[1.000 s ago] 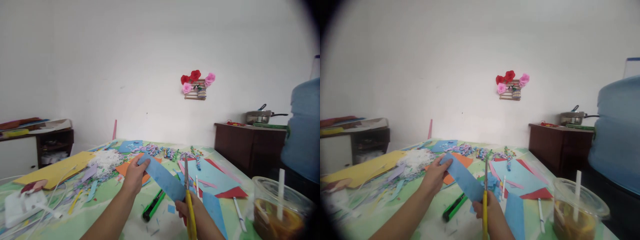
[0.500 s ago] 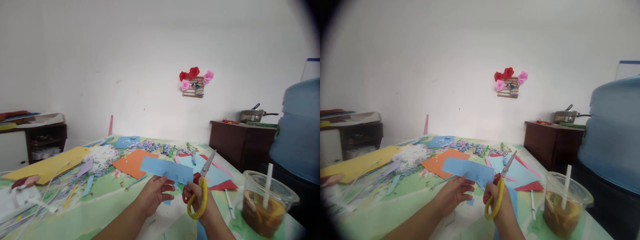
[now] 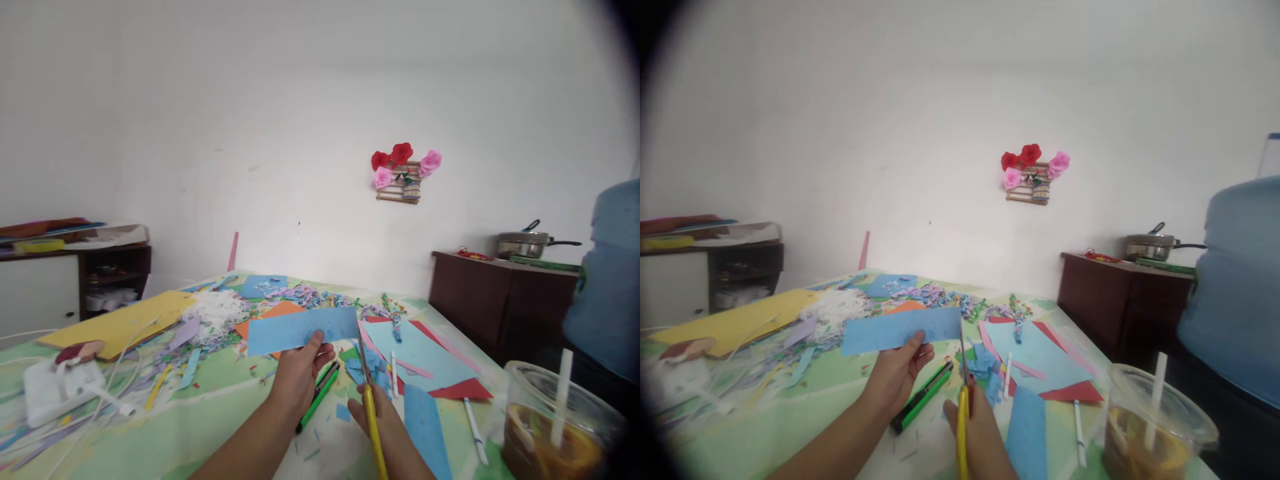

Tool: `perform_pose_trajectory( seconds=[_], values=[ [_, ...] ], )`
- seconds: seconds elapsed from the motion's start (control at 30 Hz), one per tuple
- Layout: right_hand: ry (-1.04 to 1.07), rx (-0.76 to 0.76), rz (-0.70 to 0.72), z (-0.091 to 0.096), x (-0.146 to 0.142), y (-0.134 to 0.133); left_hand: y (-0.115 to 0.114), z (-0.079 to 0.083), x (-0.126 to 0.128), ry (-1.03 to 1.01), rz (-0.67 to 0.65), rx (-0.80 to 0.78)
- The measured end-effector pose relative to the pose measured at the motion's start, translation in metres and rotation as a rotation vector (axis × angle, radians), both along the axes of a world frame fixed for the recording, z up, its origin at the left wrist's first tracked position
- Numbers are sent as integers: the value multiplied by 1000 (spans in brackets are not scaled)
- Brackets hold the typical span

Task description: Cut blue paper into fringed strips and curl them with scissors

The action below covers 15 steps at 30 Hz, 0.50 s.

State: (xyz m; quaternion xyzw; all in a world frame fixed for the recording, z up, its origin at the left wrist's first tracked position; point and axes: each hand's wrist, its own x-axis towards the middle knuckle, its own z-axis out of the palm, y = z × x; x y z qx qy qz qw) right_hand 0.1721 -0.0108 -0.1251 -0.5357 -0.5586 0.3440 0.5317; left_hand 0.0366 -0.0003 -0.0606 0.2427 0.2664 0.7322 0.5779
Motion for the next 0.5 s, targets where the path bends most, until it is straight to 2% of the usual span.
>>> perform_pose_trajectory(
  seconds=[0.23, 0.5],
  values=[
    [20, 51, 13, -19, -4, 7, 9, 25, 2, 105, 111, 98],
    [80, 171, 7, -21, -4, 3, 6, 33, 42, 449, 122, 178]
  ],
)
